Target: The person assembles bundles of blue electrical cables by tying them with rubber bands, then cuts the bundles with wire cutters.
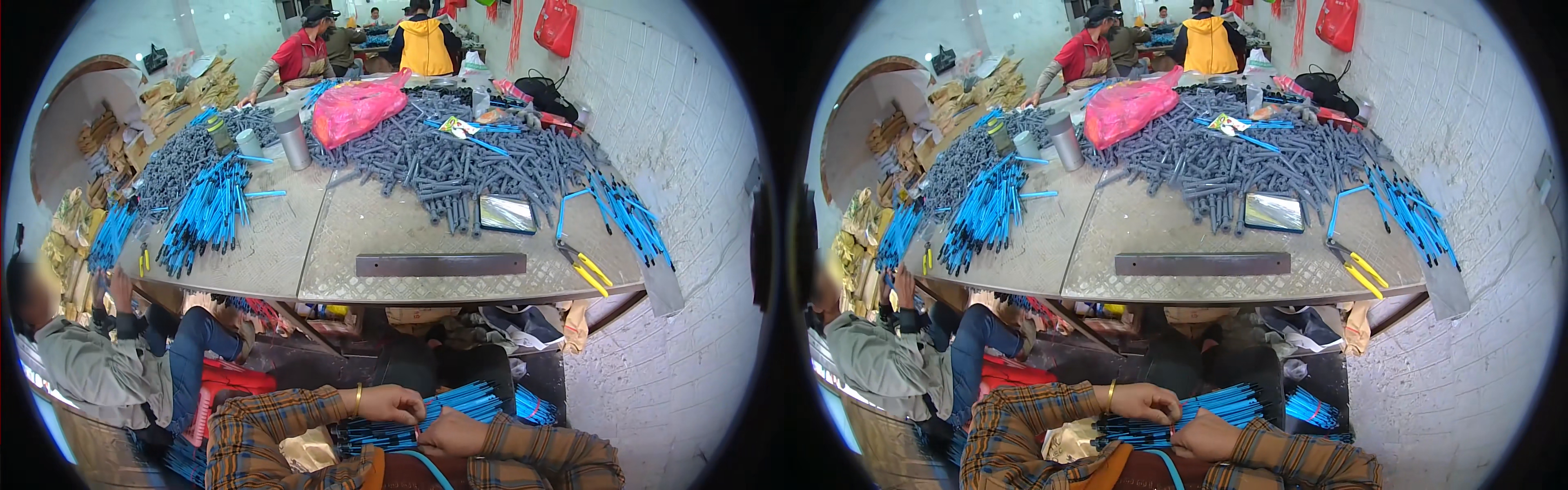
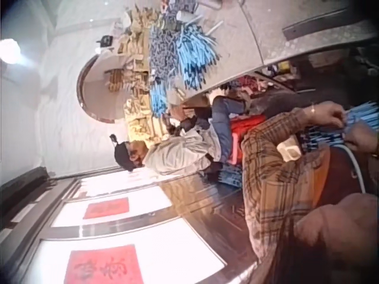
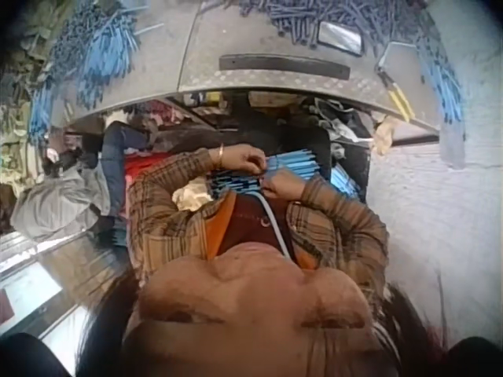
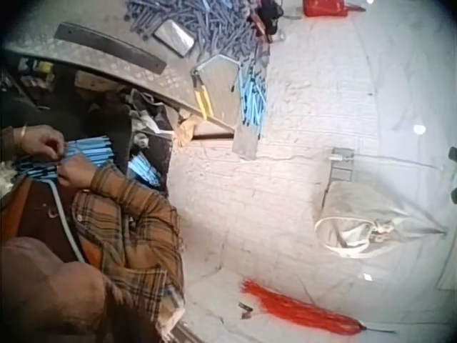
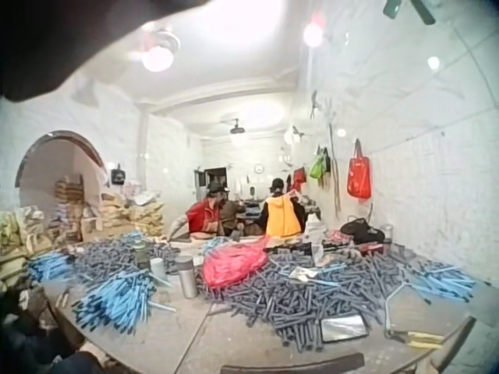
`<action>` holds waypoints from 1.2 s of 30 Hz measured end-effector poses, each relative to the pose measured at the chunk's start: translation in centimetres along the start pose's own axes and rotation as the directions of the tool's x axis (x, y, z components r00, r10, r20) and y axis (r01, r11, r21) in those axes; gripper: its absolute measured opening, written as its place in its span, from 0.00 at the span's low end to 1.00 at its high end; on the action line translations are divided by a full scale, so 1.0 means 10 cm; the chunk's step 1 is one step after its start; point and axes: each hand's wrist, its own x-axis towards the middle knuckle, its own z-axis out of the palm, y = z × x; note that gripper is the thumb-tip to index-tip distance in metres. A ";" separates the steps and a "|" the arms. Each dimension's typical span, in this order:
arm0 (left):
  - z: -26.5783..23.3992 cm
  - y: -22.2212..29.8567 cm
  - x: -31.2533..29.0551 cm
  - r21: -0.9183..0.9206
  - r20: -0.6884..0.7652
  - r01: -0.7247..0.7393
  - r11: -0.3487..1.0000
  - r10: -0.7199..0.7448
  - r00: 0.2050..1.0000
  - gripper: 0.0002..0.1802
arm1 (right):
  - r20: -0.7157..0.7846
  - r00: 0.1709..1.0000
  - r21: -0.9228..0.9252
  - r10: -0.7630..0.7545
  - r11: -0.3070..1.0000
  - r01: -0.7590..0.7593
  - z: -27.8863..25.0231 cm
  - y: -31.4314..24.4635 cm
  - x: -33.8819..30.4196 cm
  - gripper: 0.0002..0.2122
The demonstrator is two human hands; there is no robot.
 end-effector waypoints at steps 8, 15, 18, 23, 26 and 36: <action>0.05 0.05 0.04 -0.403 -0.105 0.409 0.818 -0.486 0.868 0.04 | -0.070 0.998 -0.035 -0.009 0.999 0.006 0.03 0.04 -0.01 0.07; -0.14 0.20 0.11 0.183 0.048 0.203 0.962 -0.215 0.975 0.07 | -0.172 0.982 0.095 0.078 0.994 -0.062 -0.06 0.03 0.01 0.08; -0.12 0.17 0.12 -0.108 0.025 0.333 0.937 -0.333 0.943 0.11 | -0.225 0.967 0.164 0.116 0.983 -0.080 -0.04 0.06 -0.01 0.08; 0.00 0.05 0.01 -0.344 0.039 0.431 0.834 -0.446 0.894 0.11 | -0.328 0.934 0.247 0.145 0.967 -0.063 0.09 0.06 -0.01 0.09; -0.03 0.10 0.02 -0.307 0.079 0.446 0.841 -0.445 0.892 0.11 | -0.307 0.931 0.321 0.195 0.943 -0.091 0.03 0.08 0.00 0.09; -0.02 0.10 0.07 0.047 0.030 0.332 0.942 -0.334 0.942 0.09 | -0.197 0.923 0.573 0.332 0.803 -0.166 0.04 0.16 0.05 0.11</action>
